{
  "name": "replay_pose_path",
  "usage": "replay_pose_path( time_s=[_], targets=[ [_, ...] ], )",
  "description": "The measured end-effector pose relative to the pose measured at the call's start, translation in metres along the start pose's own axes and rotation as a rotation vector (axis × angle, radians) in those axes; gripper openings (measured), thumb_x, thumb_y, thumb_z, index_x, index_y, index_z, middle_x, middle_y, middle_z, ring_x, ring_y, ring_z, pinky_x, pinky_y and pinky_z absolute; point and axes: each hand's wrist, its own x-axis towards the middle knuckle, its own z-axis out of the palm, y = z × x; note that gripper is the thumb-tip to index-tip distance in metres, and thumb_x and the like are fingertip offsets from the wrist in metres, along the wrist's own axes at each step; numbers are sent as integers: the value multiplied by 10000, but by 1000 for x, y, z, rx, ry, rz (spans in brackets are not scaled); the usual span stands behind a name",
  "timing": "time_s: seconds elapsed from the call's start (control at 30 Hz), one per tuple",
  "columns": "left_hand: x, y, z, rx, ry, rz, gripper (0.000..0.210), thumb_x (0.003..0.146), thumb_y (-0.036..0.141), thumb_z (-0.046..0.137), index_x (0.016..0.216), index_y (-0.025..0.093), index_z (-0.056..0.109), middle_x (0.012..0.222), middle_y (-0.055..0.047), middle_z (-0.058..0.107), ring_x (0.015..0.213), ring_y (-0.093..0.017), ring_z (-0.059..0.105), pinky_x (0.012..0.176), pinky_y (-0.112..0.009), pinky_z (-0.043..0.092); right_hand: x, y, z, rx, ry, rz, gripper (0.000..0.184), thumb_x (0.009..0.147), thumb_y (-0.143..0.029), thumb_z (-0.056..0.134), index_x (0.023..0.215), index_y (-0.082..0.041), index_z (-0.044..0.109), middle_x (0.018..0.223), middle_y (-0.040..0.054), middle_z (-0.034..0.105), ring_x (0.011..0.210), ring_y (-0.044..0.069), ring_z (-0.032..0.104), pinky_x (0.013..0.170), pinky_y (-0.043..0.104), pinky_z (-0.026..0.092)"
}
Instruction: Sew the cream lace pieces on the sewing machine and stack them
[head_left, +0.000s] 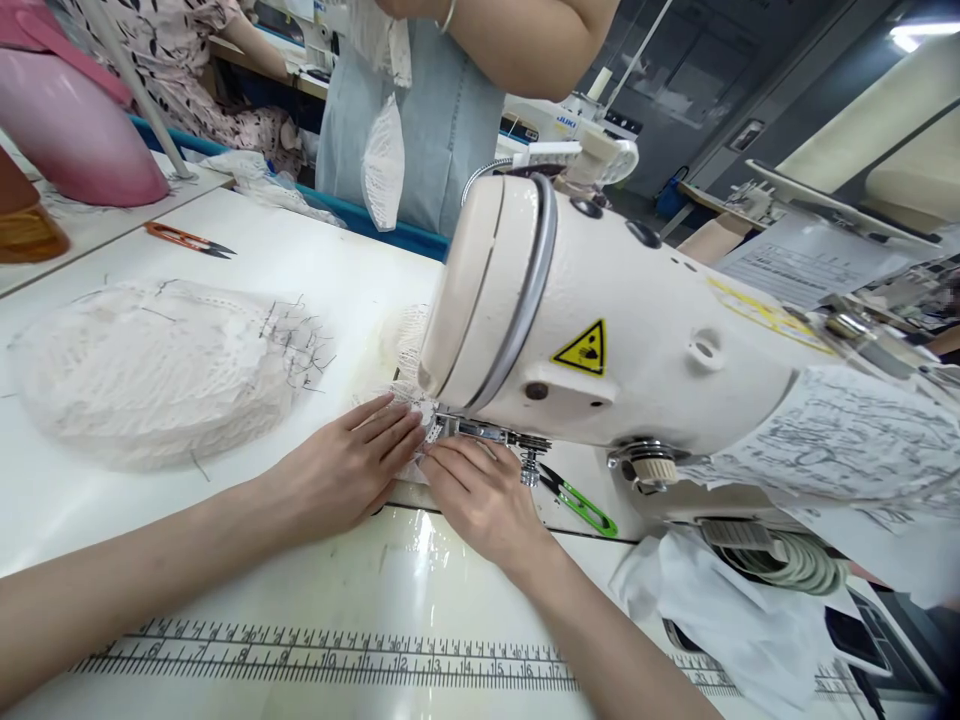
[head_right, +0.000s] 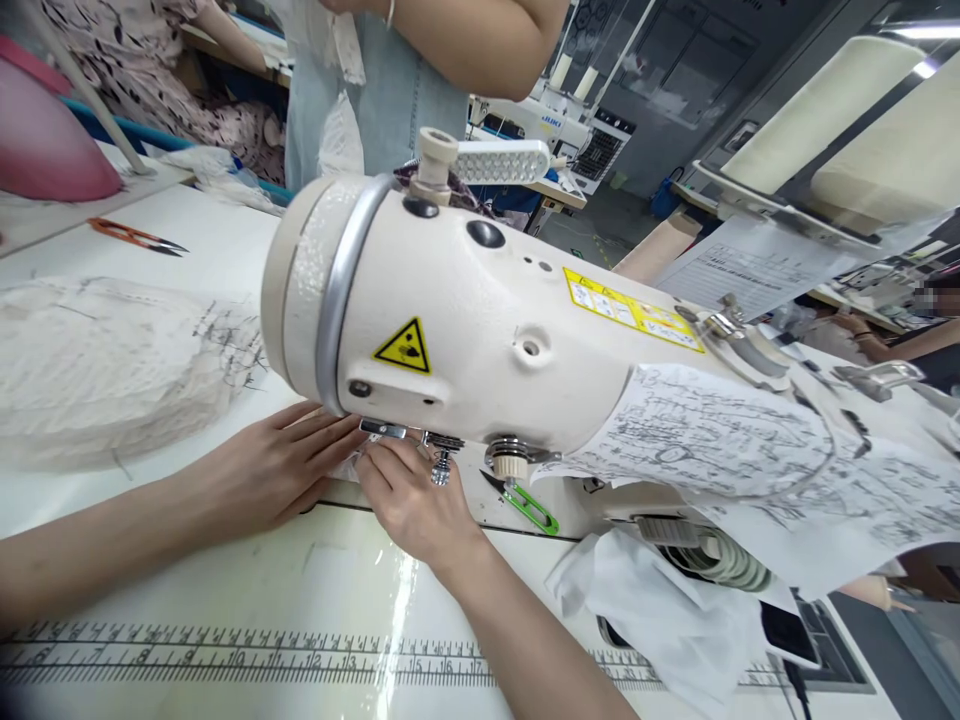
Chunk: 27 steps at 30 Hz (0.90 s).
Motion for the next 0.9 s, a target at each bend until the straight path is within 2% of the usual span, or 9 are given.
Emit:
replay_pose_path(
  time_s=[0.13, 0.3, 0.43, 0.63, 0.9],
  targets=[
    [2, 4, -3, 52, 18, 6, 388, 980, 206, 441, 1257, 31, 650, 1264, -197, 687, 1182, -321, 650, 1106, -482, 450, -2, 2, -2, -16, -6, 13, 193, 948, -64, 535, 974, -192, 678, 986, 2, 784, 971, 128, 692, 820, 275, 482],
    [0, 9, -1, 41, 30, -30, 385, 990, 225, 436, 1276, 79, 649, 1269, -174, 690, 1195, -312, 644, 1124, -491, 431, -2, 5, -4, -19, -30, 9, 183, 956, -73, 537, 965, -173, 691, 1012, 22, 782, 967, 135, 701, 830, 255, 510],
    [0, 11, -1, 57, 33, -29, 387, 982, 224, 450, 1279, 70, 645, 1261, -188, 691, 1187, -319, 649, 1130, -505, 422, -2, 8, -4, -12, -42, 4, 182, 951, -66, 551, 978, -163, 701, 1026, 36, 778, 953, 140, 706, 832, 253, 533],
    [2, 10, -3, 143, 22, 7, 391, 981, 214, 422, 1240, 47, 665, 1247, -204, 693, 1128, -335, 678, 1077, -522, 468, -4, 11, -3, -24, -90, 22, 232, 961, -83, 541, 1028, -216, 719, 1037, 36, 773, 953, 158, 700, 860, 286, 563],
    [5, 9, -3, 151, 32, 8, 350, 976, 229, 460, 1190, 77, 692, 1202, -191, 717, 1089, -329, 694, 1058, -528, 489, -6, 13, -2, -54, -74, 46, 189, 932, -46, 577, 1038, -152, 692, 1036, 50, 771, 867, 144, 714, 835, 272, 564]
  ],
)
